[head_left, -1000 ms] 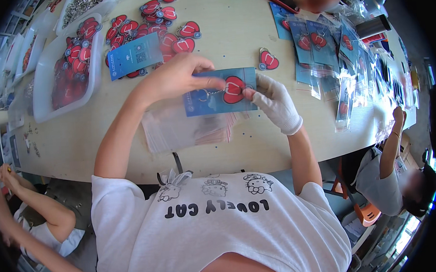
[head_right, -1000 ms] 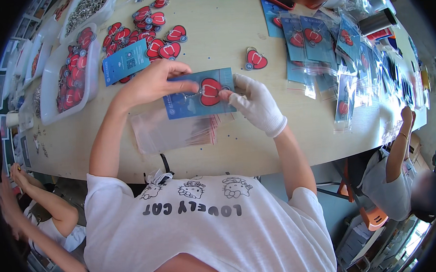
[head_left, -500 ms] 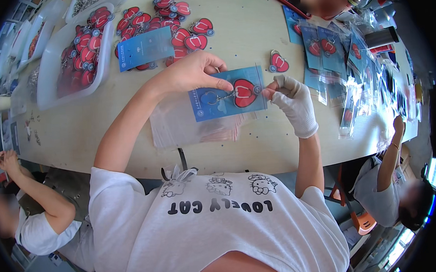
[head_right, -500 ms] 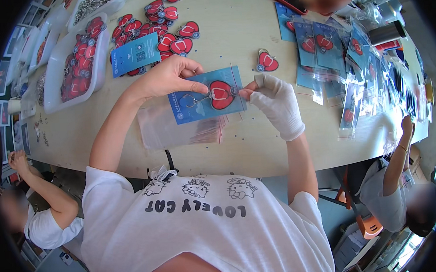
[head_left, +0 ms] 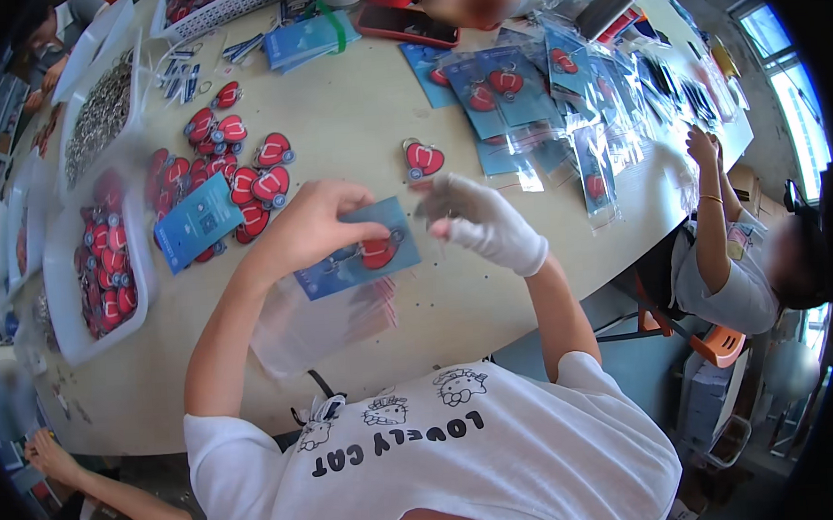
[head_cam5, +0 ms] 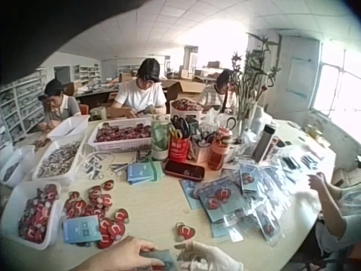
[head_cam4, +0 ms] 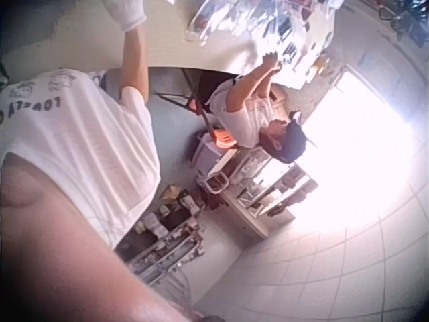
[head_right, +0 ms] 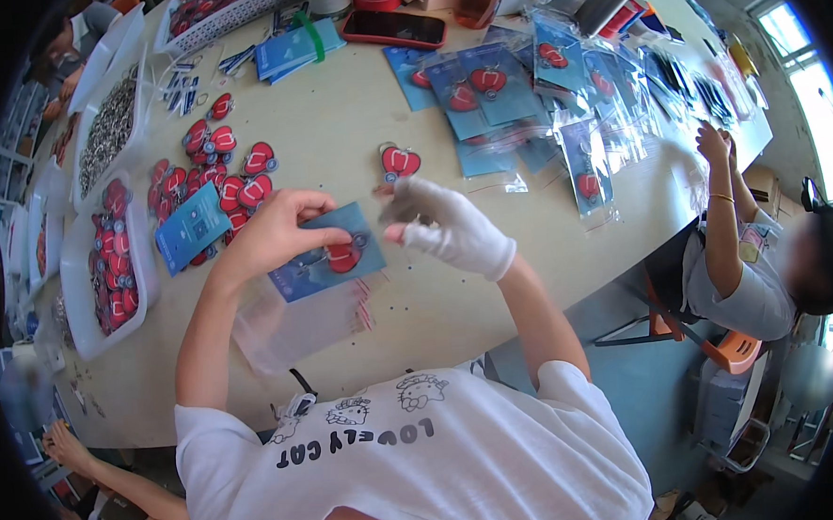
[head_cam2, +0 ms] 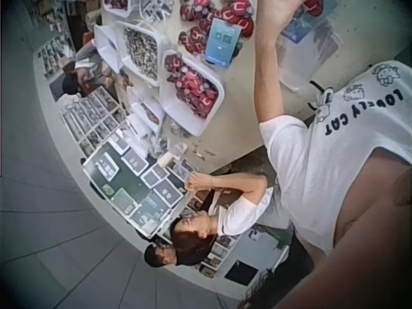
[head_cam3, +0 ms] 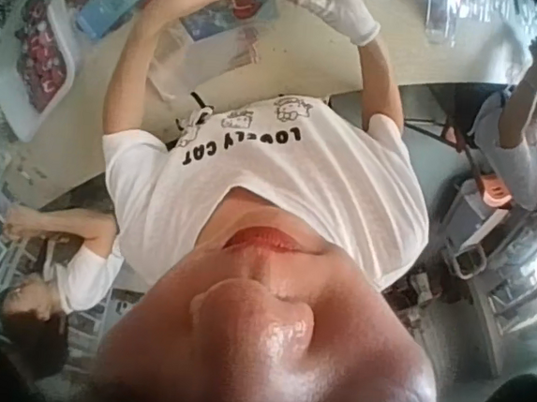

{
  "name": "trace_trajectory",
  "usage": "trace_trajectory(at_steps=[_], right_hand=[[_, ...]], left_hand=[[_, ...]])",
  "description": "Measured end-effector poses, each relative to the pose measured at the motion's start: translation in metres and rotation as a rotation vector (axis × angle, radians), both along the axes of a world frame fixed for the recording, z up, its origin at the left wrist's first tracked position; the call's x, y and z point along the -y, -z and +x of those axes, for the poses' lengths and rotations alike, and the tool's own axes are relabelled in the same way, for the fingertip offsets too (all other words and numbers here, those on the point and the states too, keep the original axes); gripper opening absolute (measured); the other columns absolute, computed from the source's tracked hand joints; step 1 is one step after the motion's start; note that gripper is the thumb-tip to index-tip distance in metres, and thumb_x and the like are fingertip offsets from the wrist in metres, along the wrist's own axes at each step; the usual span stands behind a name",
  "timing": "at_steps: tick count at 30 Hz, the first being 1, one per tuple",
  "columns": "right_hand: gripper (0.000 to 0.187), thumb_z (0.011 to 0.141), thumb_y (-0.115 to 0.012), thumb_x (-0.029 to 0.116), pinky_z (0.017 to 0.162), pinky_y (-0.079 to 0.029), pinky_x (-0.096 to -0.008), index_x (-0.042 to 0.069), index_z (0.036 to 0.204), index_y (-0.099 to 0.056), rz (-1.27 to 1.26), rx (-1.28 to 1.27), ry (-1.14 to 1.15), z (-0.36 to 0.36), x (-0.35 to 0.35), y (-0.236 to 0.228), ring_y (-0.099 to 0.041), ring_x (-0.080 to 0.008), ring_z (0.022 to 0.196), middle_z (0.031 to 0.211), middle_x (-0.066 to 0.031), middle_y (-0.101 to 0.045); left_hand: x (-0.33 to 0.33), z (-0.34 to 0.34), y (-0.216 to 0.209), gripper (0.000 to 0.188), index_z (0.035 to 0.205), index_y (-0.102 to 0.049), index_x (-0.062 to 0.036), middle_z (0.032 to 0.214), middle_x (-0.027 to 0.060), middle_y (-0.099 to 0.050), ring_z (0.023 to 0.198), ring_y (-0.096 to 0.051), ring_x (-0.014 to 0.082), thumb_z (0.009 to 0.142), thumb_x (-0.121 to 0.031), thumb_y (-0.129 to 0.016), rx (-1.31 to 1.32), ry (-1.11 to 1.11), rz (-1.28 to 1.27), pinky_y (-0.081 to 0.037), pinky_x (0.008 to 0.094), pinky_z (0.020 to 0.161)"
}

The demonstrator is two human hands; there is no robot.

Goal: The person assembles heart-shaped keychains by attaching them to blue cardboard backing cards. They pick up a keychain and a card, thread the metal ring through a hole in the card, and place the finished unit on a growing pile. The process is repeated continuously throughout the clip.

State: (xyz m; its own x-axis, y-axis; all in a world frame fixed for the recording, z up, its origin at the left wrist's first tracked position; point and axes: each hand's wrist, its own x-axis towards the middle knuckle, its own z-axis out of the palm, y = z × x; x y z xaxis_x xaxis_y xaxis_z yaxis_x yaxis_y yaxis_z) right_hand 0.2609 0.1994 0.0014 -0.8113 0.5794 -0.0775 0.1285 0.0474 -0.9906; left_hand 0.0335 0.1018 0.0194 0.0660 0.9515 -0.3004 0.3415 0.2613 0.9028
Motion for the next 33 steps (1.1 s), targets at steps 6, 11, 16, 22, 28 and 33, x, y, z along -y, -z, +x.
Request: trace_trajectory(at_steps=[6, 11, 16, 22, 28, 33], right_hand=[[0.020, 0.084, -0.058, 0.008, 0.058, -0.044, -0.0205, -0.002, 0.101, -0.062, 0.156, 0.104, 0.482, 0.070, -0.048, -0.034, -0.055, -0.0066, 0.065, 0.084, -0.0022, -0.063], [0.028, 0.090, -0.057, 0.015, 0.053, -0.039, -0.0177, -0.005, 0.109, -0.059, 0.225, -0.133, 0.878, 0.141, -0.149, -0.019, -0.050, -0.0041, 0.059, 0.080, -0.0033, -0.062], [0.047, 0.083, -0.067, 0.035, 0.077, -0.048, -0.0399, 0.001, 0.113, -0.058, 1.351, 0.863, 1.235, 0.091, -0.113, -0.041, -0.061, -0.0307, 0.090, 0.103, -0.0136, -0.064], [0.029, 0.079, -0.063, 0.022, 0.098, -0.035, -0.0381, 0.006, 0.104, -0.063, 1.551, 0.407, 0.156, -0.027, -0.119, 0.013, -0.050, -0.0207, 0.114, 0.110, -0.0067, -0.061], [0.029, 0.080, -0.062, 0.021, 0.098, -0.035, -0.0374, 0.004, 0.102, -0.064, 1.516, 0.385, 0.100, -0.032, -0.120, 0.036, -0.049, -0.0196, 0.116, 0.113, -0.0060, -0.061], [0.035, 0.079, -0.063, 0.019, 0.104, -0.032, -0.0396, 0.004, 0.110, -0.061, 1.493, 0.297, 0.019, -0.030, -0.103, 0.036, -0.046, -0.0219, 0.122, 0.121, -0.0080, -0.057]], left_hand=[[-0.096, 0.002, -0.015, 0.029, 0.100, -0.063, 0.0014, 0.091, 0.0049, -0.068, 0.087, -0.062, 0.0115, 0.089, -0.025, -0.065, -0.150, -0.120, 0.568, -0.048, 0.0257, 0.078], [-0.192, -0.026, 0.044, 0.045, 0.121, -0.049, 0.0043, 0.130, 0.0196, -0.048, 0.128, -0.041, 0.0319, 0.086, -0.017, -0.067, 0.384, -0.529, 0.170, -0.037, 0.0462, 0.102], [-0.225, -0.014, 0.060, 0.044, 0.118, -0.048, 0.0030, 0.137, 0.0235, -0.037, 0.137, -0.021, 0.0386, 0.081, -0.008, -0.068, 0.821, -0.621, 0.121, -0.026, 0.0625, 0.105], [-0.258, -0.004, 0.072, 0.007, 0.079, -0.058, -0.0040, 0.088, 0.0097, -0.057, 0.086, -0.053, 0.0184, 0.078, -0.004, -0.065, 0.715, -0.788, 0.060, -0.048, 0.0451, 0.077], [-0.276, -0.017, 0.082, 0.012, 0.073, -0.058, -0.0040, 0.072, 0.0068, -0.060, 0.060, -0.056, 0.0158, 0.071, -0.004, -0.070, 0.332, -0.680, 0.051, -0.042, 0.0274, 0.046], [-0.256, -0.037, 0.086, 0.017, 0.081, -0.067, -0.0084, 0.071, -0.0023, -0.063, 0.057, -0.054, 0.0069, 0.078, -0.023, -0.075, 0.009, -0.429, 0.044, -0.041, 0.0240, 0.046]])
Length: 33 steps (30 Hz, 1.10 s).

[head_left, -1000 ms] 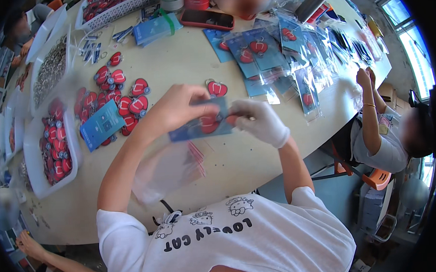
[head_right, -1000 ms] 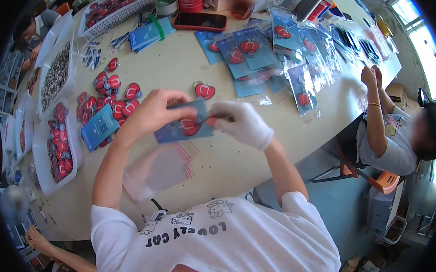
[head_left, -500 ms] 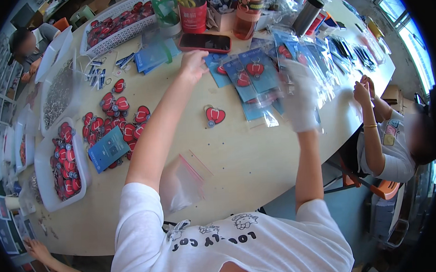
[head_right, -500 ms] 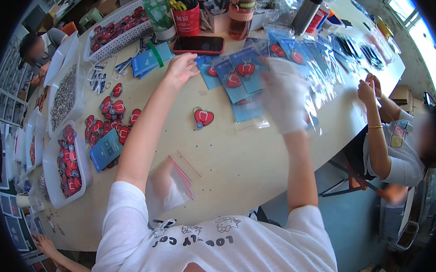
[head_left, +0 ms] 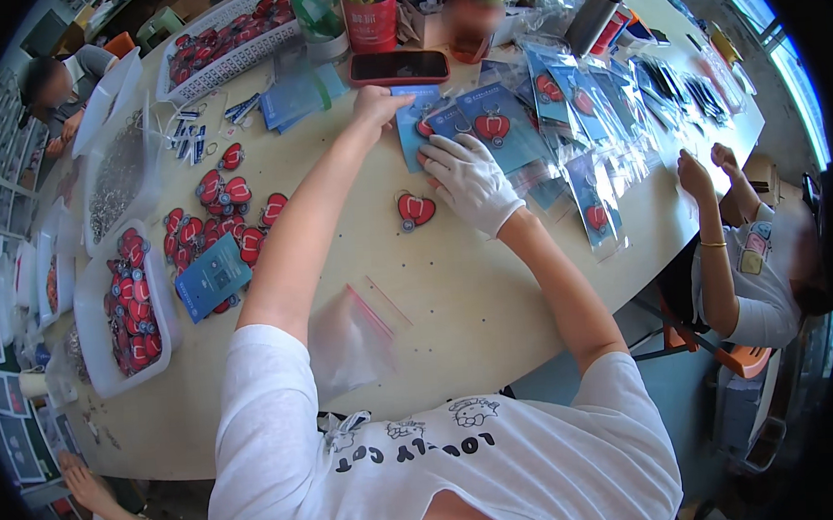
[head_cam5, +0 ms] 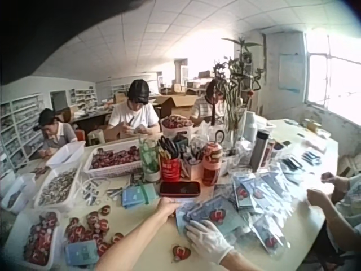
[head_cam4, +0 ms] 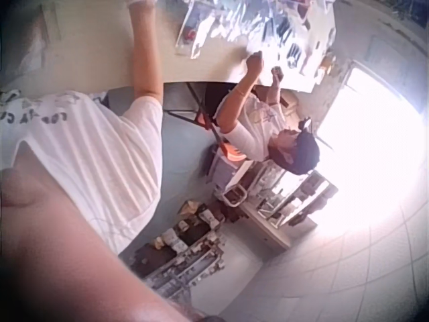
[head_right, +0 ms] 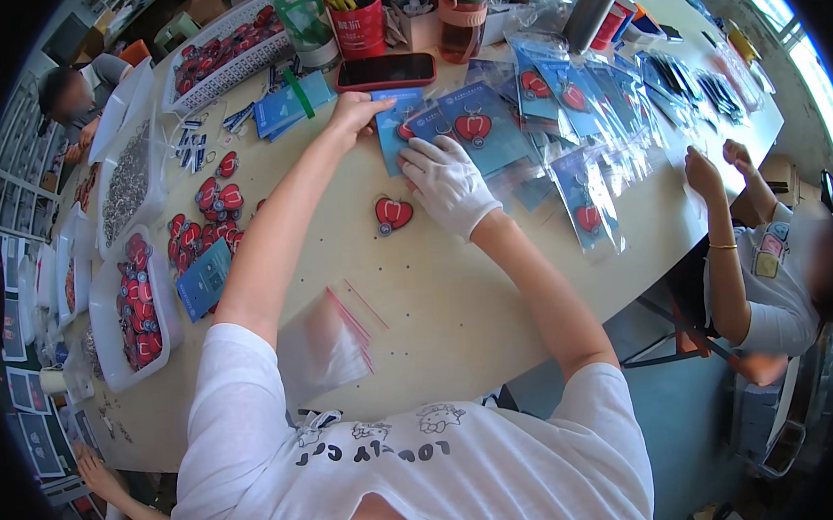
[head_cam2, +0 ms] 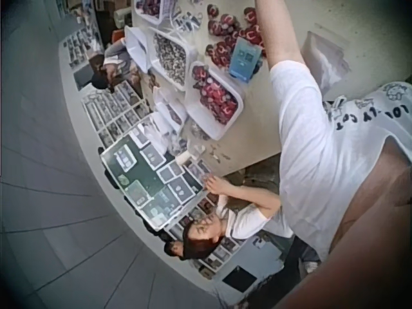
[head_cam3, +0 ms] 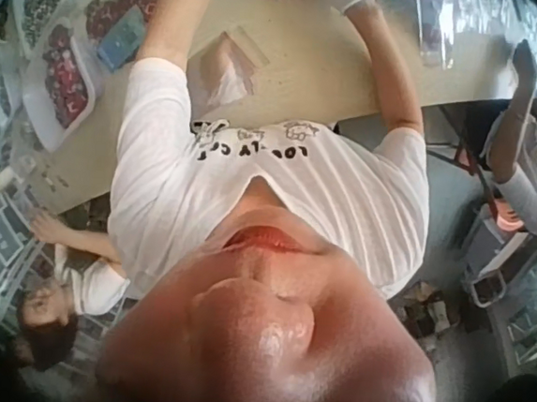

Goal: The person assembles heart-shaped keychains by attaching them to blue cardboard backing cards. They pick up a keychain and a card, thread the metal ring through a hole in the card, and place the finished unit on a growing pile. The process is repeated continuously throughout the clip.

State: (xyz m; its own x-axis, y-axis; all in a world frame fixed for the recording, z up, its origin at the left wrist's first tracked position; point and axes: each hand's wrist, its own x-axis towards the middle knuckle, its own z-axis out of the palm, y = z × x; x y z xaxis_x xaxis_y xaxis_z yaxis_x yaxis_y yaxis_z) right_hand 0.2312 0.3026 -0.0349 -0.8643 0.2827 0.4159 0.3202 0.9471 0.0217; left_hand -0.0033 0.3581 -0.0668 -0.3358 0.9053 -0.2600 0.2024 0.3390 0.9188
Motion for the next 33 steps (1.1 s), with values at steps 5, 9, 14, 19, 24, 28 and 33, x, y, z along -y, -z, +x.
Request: trace_trajectory(at_steps=[5, 9, 14, 19, 24, 28, 33], right_hand=[[0.043, 0.077, -0.066, 0.017, 0.104, -0.032, -0.0422, 0.006, 0.117, -0.057, -0.148, -0.054, -0.060, 0.005, 0.016, -0.011, -0.045, -0.0255, 0.124, 0.126, -0.0094, -0.053], [0.044, 0.076, -0.067, 0.017, 0.104, -0.033, -0.0421, 0.006, 0.117, -0.057, -0.189, -0.120, -0.053, 0.003, 0.013, -0.006, -0.045, -0.0270, 0.123, 0.123, -0.0098, -0.055], [0.042, 0.078, -0.067, 0.019, 0.102, -0.035, -0.0414, 0.005, 0.116, -0.057, -0.145, -0.095, -0.037, 0.000, 0.009, -0.006, -0.049, -0.0278, 0.118, 0.120, -0.0106, -0.057], [0.052, 0.080, -0.071, 0.023, 0.096, -0.040, -0.0387, 0.003, 0.123, -0.051, -0.759, -0.455, -0.125, -0.030, 0.063, -0.029, -0.053, -0.0310, 0.111, 0.115, -0.0154, -0.058], [0.069, 0.071, -0.079, 0.028, 0.090, -0.040, -0.0390, 0.002, 0.126, -0.046, -0.363, -0.618, 0.013, -0.046, 0.116, -0.052, -0.052, -0.0302, 0.106, 0.117, -0.0137, -0.054], [0.069, 0.067, -0.081, 0.029, 0.090, -0.039, -0.0409, 0.004, 0.122, -0.048, -0.378, -0.671, 0.045, -0.069, 0.123, -0.049, -0.049, -0.0308, 0.107, 0.121, -0.0123, -0.052], [0.060, 0.066, -0.082, 0.020, 0.090, -0.039, -0.0409, 0.006, 0.115, -0.050, -0.504, -0.732, 0.087, -0.083, 0.130, -0.045, -0.047, -0.0297, 0.109, 0.118, -0.0103, -0.053]], left_hand=[[0.059, -0.001, -0.017, 0.017, 0.088, -0.067, -0.0019, 0.081, 0.0012, -0.065, 0.068, -0.058, 0.0090, 0.085, -0.019, -0.068, 0.301, -0.251, 0.395, -0.045, 0.0243, 0.062], [0.102, -0.025, -0.052, 0.022, 0.094, -0.065, -0.0010, 0.083, -0.0004, -0.063, 0.073, -0.055, 0.0068, 0.088, -0.022, -0.065, 0.192, -0.338, 0.577, -0.043, 0.0242, 0.065], [0.149, -0.039, -0.092, 0.024, 0.096, -0.065, -0.0003, 0.083, -0.0015, -0.062, 0.073, -0.052, 0.0055, 0.088, -0.023, -0.065, 0.106, -0.353, 0.645, -0.041, 0.0224, 0.066], [0.193, -0.024, -0.119, 0.023, 0.097, -0.065, 0.0010, 0.083, -0.0021, -0.062, 0.070, -0.052, 0.0043, 0.089, -0.021, -0.064, 0.111, -0.291, 0.641, -0.041, 0.0202, 0.065], [0.227, -0.008, -0.122, 0.023, 0.090, -0.062, 0.0021, 0.076, -0.0025, -0.058, 0.069, -0.048, 0.0046, 0.091, -0.021, -0.063, -0.187, -0.376, 0.708, -0.039, 0.0207, 0.063], [0.240, 0.009, -0.127, 0.022, 0.089, -0.061, 0.0035, 0.075, -0.0021, -0.057, 0.068, -0.047, 0.0041, 0.093, -0.018, -0.061, -0.188, -0.408, 0.858, -0.038, 0.0201, 0.061], [0.250, 0.019, -0.130, 0.017, 0.091, -0.062, 0.0026, 0.077, -0.0020, -0.060, 0.069, -0.048, 0.0004, 0.094, -0.014, -0.059, -0.252, -0.464, 0.895, -0.037, 0.0177, 0.060]])
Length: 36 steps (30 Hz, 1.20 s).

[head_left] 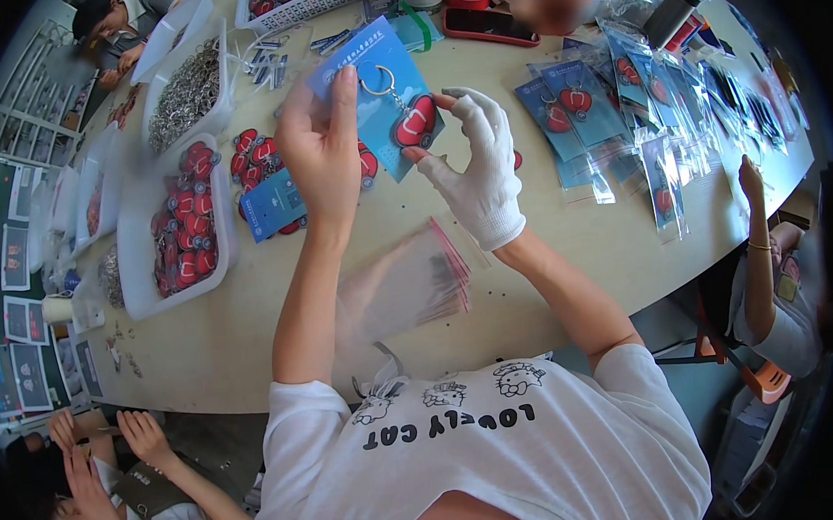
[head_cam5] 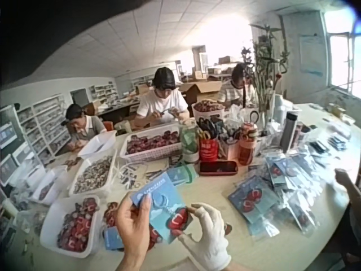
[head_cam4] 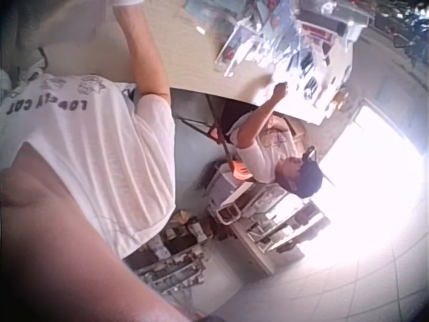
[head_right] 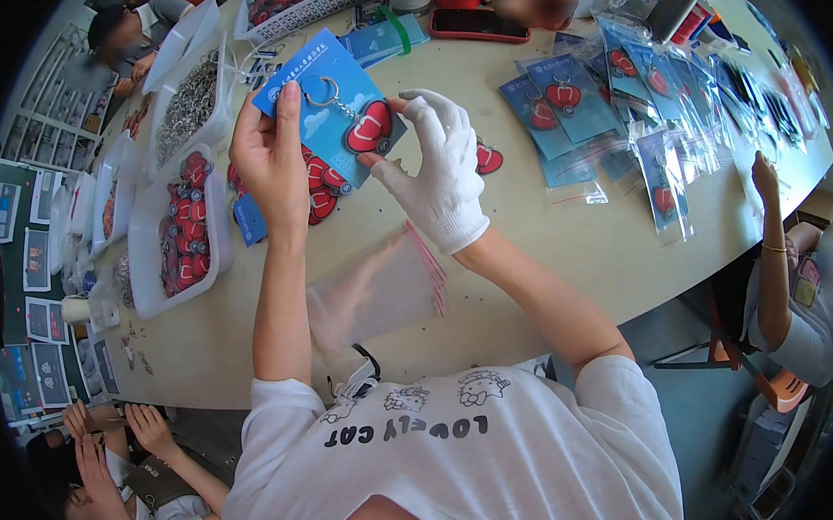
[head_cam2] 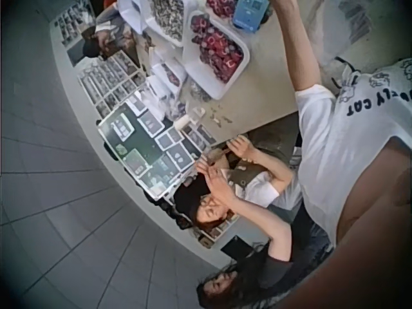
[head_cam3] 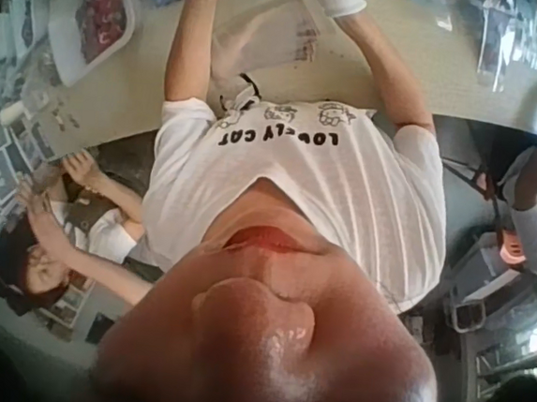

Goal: The person assembles heart-shaped keychains by attaching them to blue cardboard backing cards. They pick up a keychain and a card, thread the metal ring through a hole in the card, and place the finished unit on a growing pile. The process is repeated continuously throughout the clip.

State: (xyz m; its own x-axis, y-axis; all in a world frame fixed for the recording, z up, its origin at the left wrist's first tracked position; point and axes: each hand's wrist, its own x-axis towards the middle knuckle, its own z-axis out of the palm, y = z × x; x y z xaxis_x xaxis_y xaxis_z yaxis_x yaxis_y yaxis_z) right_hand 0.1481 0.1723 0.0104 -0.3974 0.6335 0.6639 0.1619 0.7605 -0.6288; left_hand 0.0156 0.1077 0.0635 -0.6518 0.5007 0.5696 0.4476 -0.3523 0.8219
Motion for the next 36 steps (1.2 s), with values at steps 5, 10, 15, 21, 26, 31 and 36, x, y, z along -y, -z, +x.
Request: trace_trajectory(at_steps=[5, 10, 15, 21, 26, 31, 36], right_hand=[[0.045, 0.067, -0.078, 0.010, 0.088, -0.041, -0.0391, 0.006, 0.105, -0.054, -0.294, -0.167, -0.069, -0.001, 0.003, -0.010, -0.052, -0.0261, 0.105, 0.108, -0.0075, -0.058], [0.029, 0.066, -0.073, -0.001, 0.081, -0.043, -0.0353, 0.009, 0.088, -0.057, 0.232, -0.109, -0.075, 0.011, -0.006, -0.021, -0.059, -0.0229, 0.097, 0.098, -0.0026, -0.064], [0.028, 0.064, -0.073, 0.000, 0.078, -0.044, -0.0352, 0.011, 0.086, -0.060, 0.530, -0.010, -0.126, 0.010, -0.005, -0.016, -0.061, -0.0211, 0.096, 0.097, 0.0008, -0.066], [0.036, 0.072, -0.074, 0.008, 0.079, -0.045, -0.0315, 0.002, 0.103, -0.057, -0.539, -0.274, -0.135, 0.010, 0.021, -0.009, -0.057, -0.0177, 0.089, 0.095, -0.0059, -0.059], [0.035, 0.085, -0.068, 0.026, 0.070, -0.045, -0.0246, -0.003, 0.102, -0.058, -1.271, -0.207, -0.496, 0.016, 0.017, -0.003, -0.055, -0.0097, 0.071, 0.086, -0.0056, -0.061], [0.026, 0.089, -0.064, 0.026, 0.065, -0.041, -0.0212, 0.000, 0.095, -0.064, -1.140, -0.227, -0.268, 0.046, 0.005, 0.026, -0.052, -0.0057, 0.067, 0.074, -0.0010, -0.059], [0.028, 0.088, -0.065, 0.028, 0.066, -0.041, -0.0212, 0.002, 0.098, -0.065, -1.074, -0.162, -0.155, 0.069, -0.014, 0.043, -0.052, -0.0053, 0.069, 0.077, 0.0013, -0.061]], left_hand=[[0.009, 0.000, -0.005, 0.017, 0.088, -0.061, 0.0007, 0.076, -0.0024, -0.061, 0.069, -0.048, -0.0008, 0.094, -0.014, -0.059, -0.022, -0.079, -0.033, -0.038, 0.0172, 0.062], [0.007, 0.002, -0.002, 0.016, 0.087, -0.062, -0.0004, 0.076, -0.0037, -0.060, 0.067, -0.046, -0.0014, 0.094, -0.014, -0.060, 0.095, -0.073, 0.061, -0.036, 0.0164, 0.060], [0.010, 0.000, 0.000, 0.013, 0.092, -0.064, -0.0011, 0.079, -0.0029, -0.061, 0.070, -0.047, -0.0002, 0.092, -0.014, -0.062, 0.184, -0.039, 0.156, -0.037, 0.0165, 0.061], [0.019, -0.001, 0.011, 0.014, 0.093, -0.063, -0.0001, 0.084, -0.0007, -0.062, 0.074, -0.051, 0.0017, 0.092, -0.014, -0.062, 0.181, -0.034, 0.107, -0.040, 0.0175, 0.065], [0.030, 0.012, 0.022, 0.017, 0.099, -0.062, 0.0014, 0.090, 0.0030, -0.064, 0.078, -0.055, 0.0048, 0.093, -0.015, -0.061, 0.180, -0.025, 0.103, -0.043, 0.0198, 0.070], [0.070, 0.014, 0.043, 0.031, 0.105, -0.056, -0.0029, 0.080, 0.0045, -0.058, 0.073, -0.057, 0.0163, 0.086, -0.024, -0.068, 0.039, 0.196, -0.421, -0.044, 0.0290, 0.070], [0.106, 0.045, 0.094, 0.049, 0.107, -0.057, -0.0067, 0.091, 0.0062, -0.055, 0.089, -0.054, 0.0231, 0.067, -0.023, -0.081, -0.605, 0.060, -0.896, -0.043, 0.0347, 0.082]])
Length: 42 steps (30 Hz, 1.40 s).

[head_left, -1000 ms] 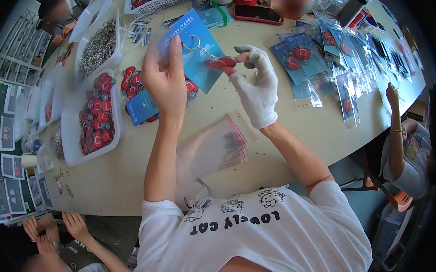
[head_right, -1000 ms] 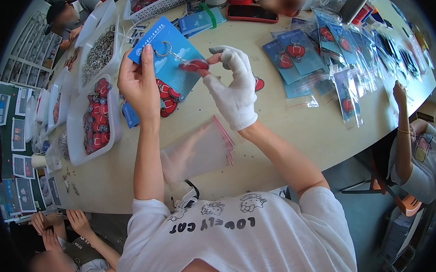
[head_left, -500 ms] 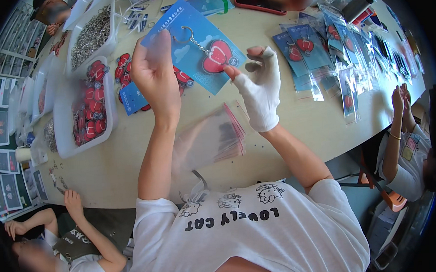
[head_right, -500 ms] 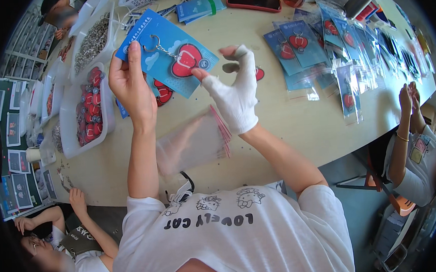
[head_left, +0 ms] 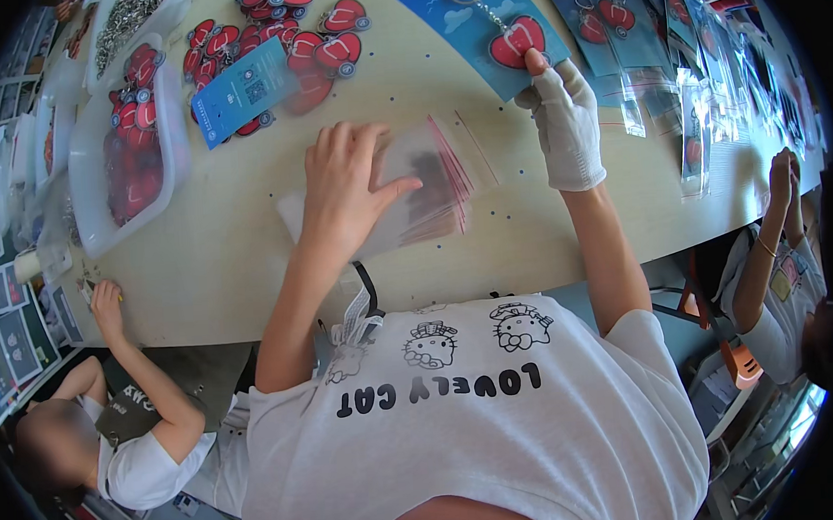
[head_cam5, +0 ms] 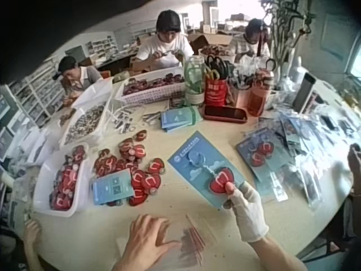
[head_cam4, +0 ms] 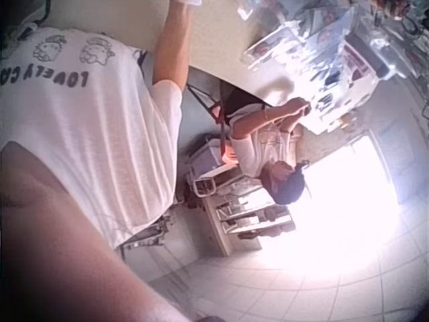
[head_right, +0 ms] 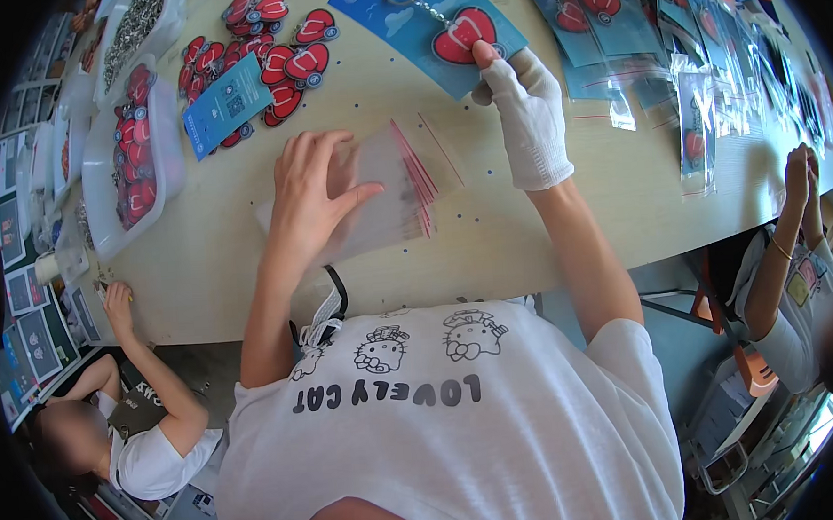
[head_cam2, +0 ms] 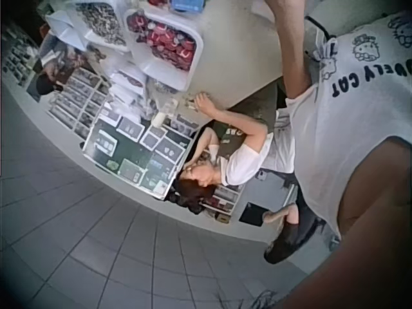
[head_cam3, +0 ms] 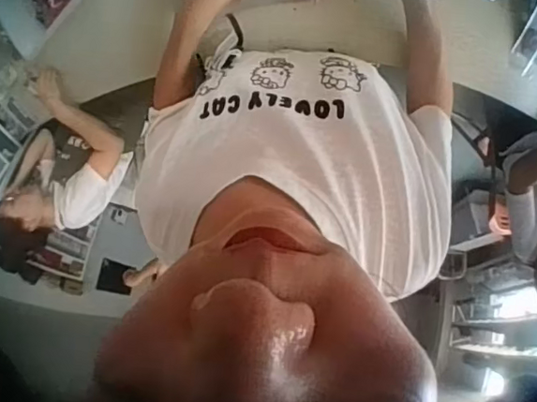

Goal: The person assembles heart-shaped keychains by attaching them to blue cardboard backing cards. They pick up a keychain and a card, thread the metal ring through a hole in the card, and place the finished unit on a growing pile. The process is repeated continuously throughout the clip.

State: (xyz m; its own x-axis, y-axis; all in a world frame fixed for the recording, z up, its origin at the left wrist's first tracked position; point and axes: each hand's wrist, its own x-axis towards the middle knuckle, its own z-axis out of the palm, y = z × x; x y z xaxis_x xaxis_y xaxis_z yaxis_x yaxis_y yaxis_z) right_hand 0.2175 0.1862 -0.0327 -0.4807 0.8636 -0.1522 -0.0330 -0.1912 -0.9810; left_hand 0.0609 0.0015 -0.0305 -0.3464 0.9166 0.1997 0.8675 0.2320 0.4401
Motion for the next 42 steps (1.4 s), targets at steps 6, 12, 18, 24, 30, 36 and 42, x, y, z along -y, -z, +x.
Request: trace_trajectory(at_steps=[6, 12, 18, 24, 30, 36, 42], right_hand=[[0.034, 0.088, -0.067, 0.031, 0.071, -0.045, -0.0215, 0.002, 0.106, -0.065, 0.007, 0.052, -0.059, 0.006, 0.009, 0.003, -0.054, -0.0054, 0.075, 0.088, 0.0012, -0.065], [0.035, 0.088, -0.066, 0.032, 0.072, -0.045, -0.0221, 0.003, 0.107, -0.064, -0.011, 0.099, -0.081, 0.008, 0.009, 0.000, -0.054, -0.0059, 0.076, 0.089, 0.0012, -0.064], [0.032, 0.090, -0.065, 0.030, 0.063, -0.041, -0.0215, 0.002, 0.106, -0.064, 0.109, 0.190, -0.151, 0.011, 0.008, 0.002, -0.048, -0.0038, 0.071, 0.083, 0.0020, -0.060], [0.028, 0.094, -0.058, 0.024, 0.058, -0.035, -0.0186, 0.002, 0.111, -0.060, 0.107, 0.173, -0.152, 0.003, 0.038, -0.009, -0.044, -0.0015, 0.066, 0.079, 0.0054, -0.056], [0.034, 0.095, -0.054, 0.028, 0.059, -0.034, -0.0163, 0.001, 0.117, -0.058, 0.099, 0.067, -0.146, -0.002, 0.036, 0.011, -0.047, -0.0010, 0.070, 0.089, 0.0033, -0.059], [0.043, 0.096, -0.051, 0.020, 0.080, -0.040, -0.0199, -0.004, 0.131, -0.047, 0.284, 0.344, -0.166, 0.028, -0.021, -0.004, -0.050, -0.0081, 0.092, 0.105, -0.0025, -0.059], [0.034, 0.094, -0.053, 0.030, 0.068, -0.036, -0.0218, 0.000, 0.111, -0.055, 0.372, 0.343, -0.458, 0.020, -0.031, -0.042, -0.040, -0.0069, 0.075, 0.081, 0.0038, -0.047]], left_hand=[[-0.003, -0.005, 0.003, 0.039, 0.092, -0.052, -0.0060, 0.093, 0.0064, -0.052, 0.090, -0.052, 0.0248, 0.065, -0.010, -0.080, 0.374, 0.038, -0.053, -0.042, 0.0358, 0.082], [-0.011, -0.004, 0.000, 0.030, 0.083, -0.051, -0.0032, 0.087, 0.0063, -0.053, 0.089, -0.054, 0.0245, 0.067, 0.000, -0.076, 0.276, 0.125, 0.157, -0.044, 0.0360, 0.078], [-0.003, -0.004, 0.007, 0.017, 0.089, -0.060, -0.0016, 0.080, 0.0081, -0.056, 0.074, -0.058, 0.0227, 0.075, 0.000, -0.069, 0.680, 0.070, 0.141, -0.046, 0.0316, 0.061], [-0.001, -0.012, 0.014, 0.010, 0.080, -0.066, -0.0022, 0.077, 0.0050, -0.061, 0.069, -0.058, 0.0152, 0.075, -0.006, -0.074, 0.731, 0.216, 0.266, -0.046, 0.0273, 0.062], [0.009, -0.028, -0.010, 0.010, 0.078, -0.071, -0.0017, 0.068, 0.0035, -0.067, 0.070, -0.060, 0.0064, 0.076, -0.011, -0.074, 0.959, 0.146, 0.081, -0.048, 0.0264, 0.065], [0.026, -0.059, -0.001, 0.012, 0.087, -0.069, 0.0008, 0.078, 0.0065, -0.068, 0.071, -0.064, 0.0110, 0.083, -0.011, -0.068, 1.302, -0.074, 0.042, -0.050, 0.0240, 0.066], [0.009, -0.061, -0.002, 0.009, 0.082, -0.069, -0.0003, 0.073, 0.0054, -0.067, 0.064, -0.060, 0.0105, 0.081, -0.009, -0.071, 1.345, -0.062, -0.015, -0.047, 0.0223, 0.063]])
